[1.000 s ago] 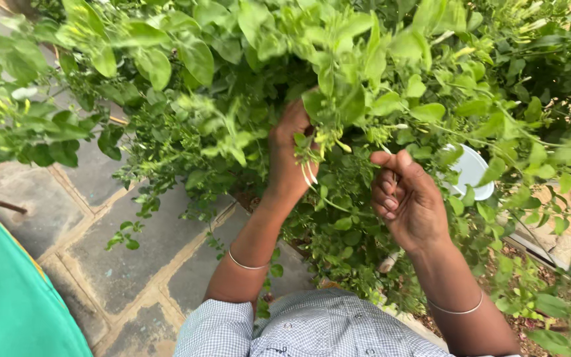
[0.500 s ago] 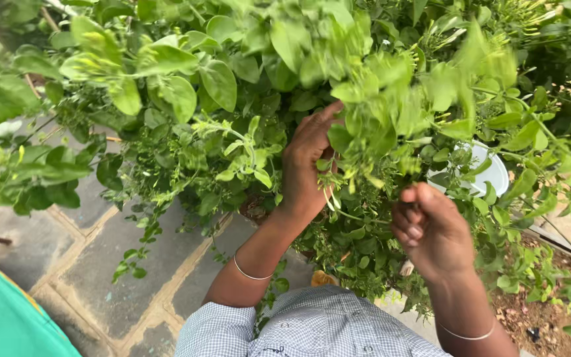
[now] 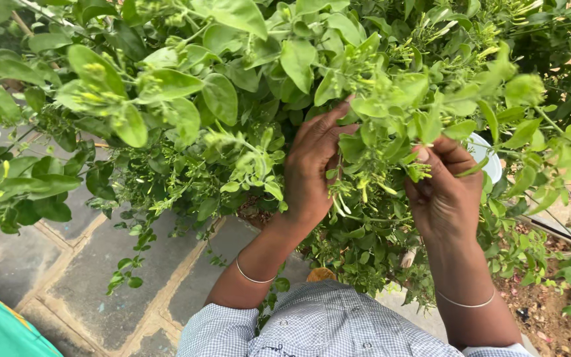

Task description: The person picks small white flower buds from a green bush by hand and places them into a small white plastic container.

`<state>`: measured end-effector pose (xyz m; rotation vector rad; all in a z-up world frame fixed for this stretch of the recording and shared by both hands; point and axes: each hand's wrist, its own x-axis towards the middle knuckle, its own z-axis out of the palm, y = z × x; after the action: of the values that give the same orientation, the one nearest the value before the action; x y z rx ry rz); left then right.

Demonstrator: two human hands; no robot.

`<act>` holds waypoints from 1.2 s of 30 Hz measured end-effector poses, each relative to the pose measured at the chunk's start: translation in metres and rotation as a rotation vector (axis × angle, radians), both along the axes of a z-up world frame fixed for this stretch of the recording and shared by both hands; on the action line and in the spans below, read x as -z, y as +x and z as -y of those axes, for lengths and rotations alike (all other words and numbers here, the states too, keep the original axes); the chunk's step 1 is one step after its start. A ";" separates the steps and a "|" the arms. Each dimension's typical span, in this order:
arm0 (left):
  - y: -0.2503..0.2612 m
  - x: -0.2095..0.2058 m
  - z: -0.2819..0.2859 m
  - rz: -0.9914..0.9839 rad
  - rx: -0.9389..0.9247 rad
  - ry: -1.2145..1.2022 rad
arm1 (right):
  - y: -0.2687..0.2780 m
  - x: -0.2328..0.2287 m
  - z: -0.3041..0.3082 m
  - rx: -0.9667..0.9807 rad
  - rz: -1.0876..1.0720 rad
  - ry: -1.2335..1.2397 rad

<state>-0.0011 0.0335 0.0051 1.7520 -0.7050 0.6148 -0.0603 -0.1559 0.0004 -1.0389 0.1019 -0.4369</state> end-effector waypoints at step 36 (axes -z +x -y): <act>0.002 0.009 0.024 0.234 -0.197 0.107 | -0.070 0.060 0.004 -0.709 -0.289 0.173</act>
<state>0.0014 0.0094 -0.0043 1.8811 -0.7410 0.9436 -0.1304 -0.1602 -0.0600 -0.8930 0.0228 0.3619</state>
